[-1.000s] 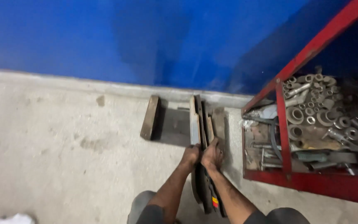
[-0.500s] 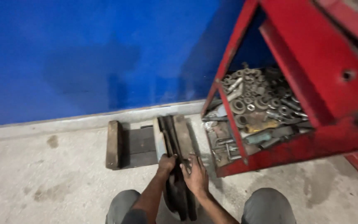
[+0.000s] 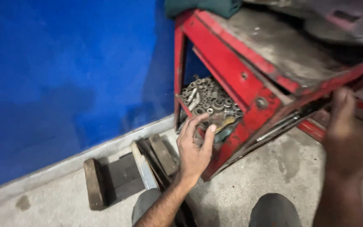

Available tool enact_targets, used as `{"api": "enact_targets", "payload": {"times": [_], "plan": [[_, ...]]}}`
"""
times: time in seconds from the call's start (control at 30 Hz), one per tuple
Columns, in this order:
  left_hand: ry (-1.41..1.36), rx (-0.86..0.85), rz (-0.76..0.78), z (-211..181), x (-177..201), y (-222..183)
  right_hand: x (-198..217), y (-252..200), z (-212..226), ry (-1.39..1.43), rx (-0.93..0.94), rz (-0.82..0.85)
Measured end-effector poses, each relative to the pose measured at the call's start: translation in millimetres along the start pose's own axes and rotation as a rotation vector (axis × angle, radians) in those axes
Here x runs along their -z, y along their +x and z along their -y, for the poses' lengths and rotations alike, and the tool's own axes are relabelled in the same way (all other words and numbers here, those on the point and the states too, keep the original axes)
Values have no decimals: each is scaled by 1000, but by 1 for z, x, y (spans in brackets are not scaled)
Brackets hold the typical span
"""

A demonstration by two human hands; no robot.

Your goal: The person removes motorcycle side panels, organizes tools in a cabinet, and uses a hose and bottle to service the engine.

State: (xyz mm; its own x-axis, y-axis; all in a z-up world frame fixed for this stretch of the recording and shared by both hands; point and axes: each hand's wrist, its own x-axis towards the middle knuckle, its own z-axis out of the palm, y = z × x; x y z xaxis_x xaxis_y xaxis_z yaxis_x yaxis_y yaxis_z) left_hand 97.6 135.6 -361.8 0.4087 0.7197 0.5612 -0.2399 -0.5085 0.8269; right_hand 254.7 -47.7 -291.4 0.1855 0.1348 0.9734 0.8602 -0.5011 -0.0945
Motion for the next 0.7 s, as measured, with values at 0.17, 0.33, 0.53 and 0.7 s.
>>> {"api": "enact_targets", "payload": {"times": [0.17, 0.33, 0.53, 0.7], "plan": [[-3, -363, -85, -51, -17, 20, -1, 47, -63, 928, -1040, 36], [130, -496, 70, -78, -36, 34, 6, 110, -30, 1393, -1458, -8], [155, -541, 70, -90, -39, 37, 2, 160, 6, 1746, -1570, -223], [152, -549, 92, -91, -37, 37, -14, 152, -25, 1735, -1477, -248]]}}
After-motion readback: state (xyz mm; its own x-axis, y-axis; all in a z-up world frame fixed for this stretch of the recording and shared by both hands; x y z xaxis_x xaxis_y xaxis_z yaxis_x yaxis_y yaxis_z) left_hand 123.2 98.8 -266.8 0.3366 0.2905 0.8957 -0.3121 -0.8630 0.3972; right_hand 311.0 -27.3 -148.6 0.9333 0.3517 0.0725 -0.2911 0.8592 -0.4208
